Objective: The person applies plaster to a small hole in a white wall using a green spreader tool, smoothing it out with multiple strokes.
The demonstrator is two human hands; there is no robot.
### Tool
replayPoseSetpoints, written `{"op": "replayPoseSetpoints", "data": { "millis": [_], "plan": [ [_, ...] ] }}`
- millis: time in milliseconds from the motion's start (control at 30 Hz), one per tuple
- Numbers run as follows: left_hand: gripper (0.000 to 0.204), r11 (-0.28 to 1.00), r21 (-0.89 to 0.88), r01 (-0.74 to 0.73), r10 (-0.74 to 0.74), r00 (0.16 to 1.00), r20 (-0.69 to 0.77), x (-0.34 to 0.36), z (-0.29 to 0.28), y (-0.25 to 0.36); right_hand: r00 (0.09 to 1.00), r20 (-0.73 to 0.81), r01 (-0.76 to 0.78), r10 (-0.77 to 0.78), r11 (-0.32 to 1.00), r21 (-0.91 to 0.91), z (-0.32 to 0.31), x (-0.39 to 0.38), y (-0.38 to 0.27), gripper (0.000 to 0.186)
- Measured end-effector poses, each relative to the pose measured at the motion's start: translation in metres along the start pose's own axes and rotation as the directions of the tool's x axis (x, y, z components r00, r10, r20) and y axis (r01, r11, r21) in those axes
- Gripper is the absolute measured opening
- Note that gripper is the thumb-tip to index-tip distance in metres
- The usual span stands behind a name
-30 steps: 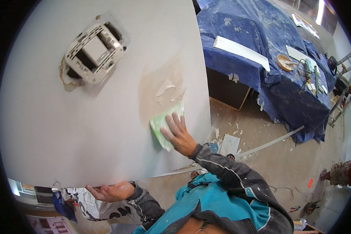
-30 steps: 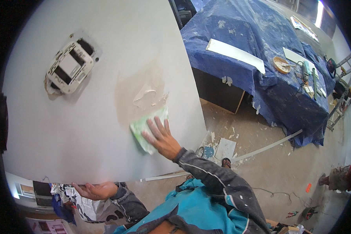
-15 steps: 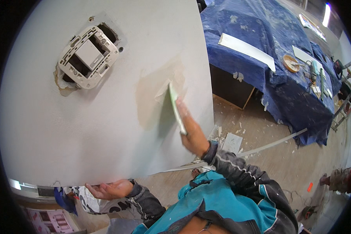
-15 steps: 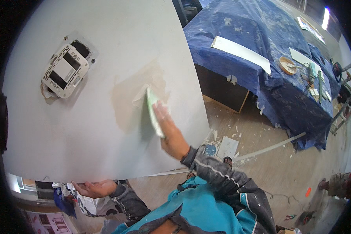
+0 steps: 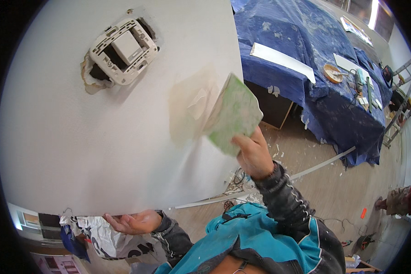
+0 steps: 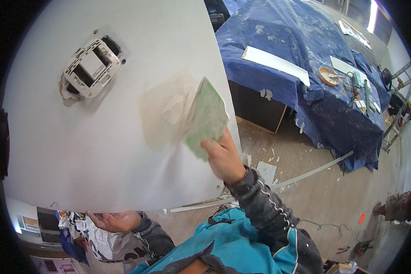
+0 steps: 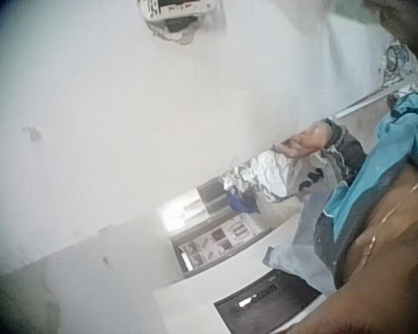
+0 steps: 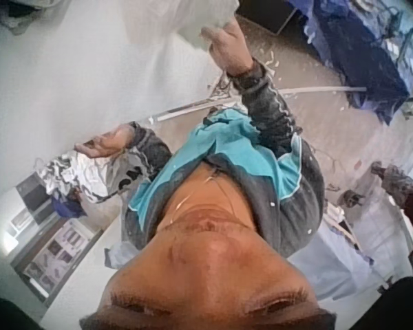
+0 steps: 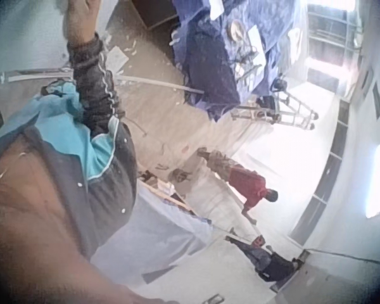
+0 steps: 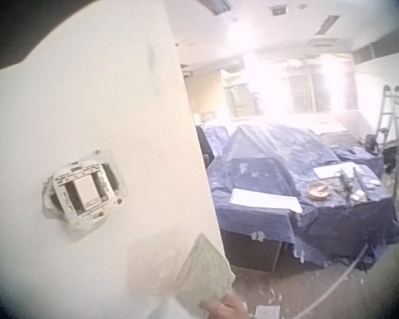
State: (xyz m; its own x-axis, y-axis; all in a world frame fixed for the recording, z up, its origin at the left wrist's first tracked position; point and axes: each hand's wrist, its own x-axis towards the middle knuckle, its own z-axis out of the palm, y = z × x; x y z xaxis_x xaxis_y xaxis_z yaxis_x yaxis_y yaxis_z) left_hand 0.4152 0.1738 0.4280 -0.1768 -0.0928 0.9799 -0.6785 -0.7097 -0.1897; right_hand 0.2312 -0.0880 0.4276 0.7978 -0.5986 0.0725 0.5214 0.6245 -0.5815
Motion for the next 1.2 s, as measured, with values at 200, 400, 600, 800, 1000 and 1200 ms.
{"op": "replayPoseSetpoints", "data": {
  "millis": [200,400,600,800,1000,1200],
  "plan": [
    [0.042,0.833,-0.32,0.451,-0.459,0.887,0.055,-0.016,-0.003,0.001,0.749,0.406,0.49,-0.523,0.026,-0.871,0.013,0.061,0.064,0.096],
    [0.055,0.755,-0.446,0.481,-0.533,0.846,0.01,-0.014,-0.005,0.003,0.708,0.652,0.619,-0.273,-0.204,-0.758,-0.057,0.022,0.116,0.098],
    [0.037,0.99,-0.118,0.081,-0.082,0.997,-0.001,-0.003,-0.002,0.003,0.547,0.75,0.72,-0.372,-0.247,-0.648,-0.038,0.066,-0.028,0.086],
    [0.05,0.78,-0.38,0.497,-0.54,0.841,-0.01,-0.011,0.001,0.007,0.481,0.872,0.745,0.092,-0.567,-0.351,-0.033,0.111,-0.088,0.084],
    [0.059,0.837,-0.319,0.444,-0.485,0.873,-0.056,-0.014,0.001,0.004,0.51,0.854,0.751,0.099,-0.534,-0.387,-0.068,0.108,-0.075,0.083],
    [0.041,0.793,-0.393,0.466,-0.5,0.866,0.018,-0.003,0.0,0.009,0.681,0.68,0.679,-0.272,-0.114,-0.725,-0.079,0.072,0.006,0.083]
  ]
}}
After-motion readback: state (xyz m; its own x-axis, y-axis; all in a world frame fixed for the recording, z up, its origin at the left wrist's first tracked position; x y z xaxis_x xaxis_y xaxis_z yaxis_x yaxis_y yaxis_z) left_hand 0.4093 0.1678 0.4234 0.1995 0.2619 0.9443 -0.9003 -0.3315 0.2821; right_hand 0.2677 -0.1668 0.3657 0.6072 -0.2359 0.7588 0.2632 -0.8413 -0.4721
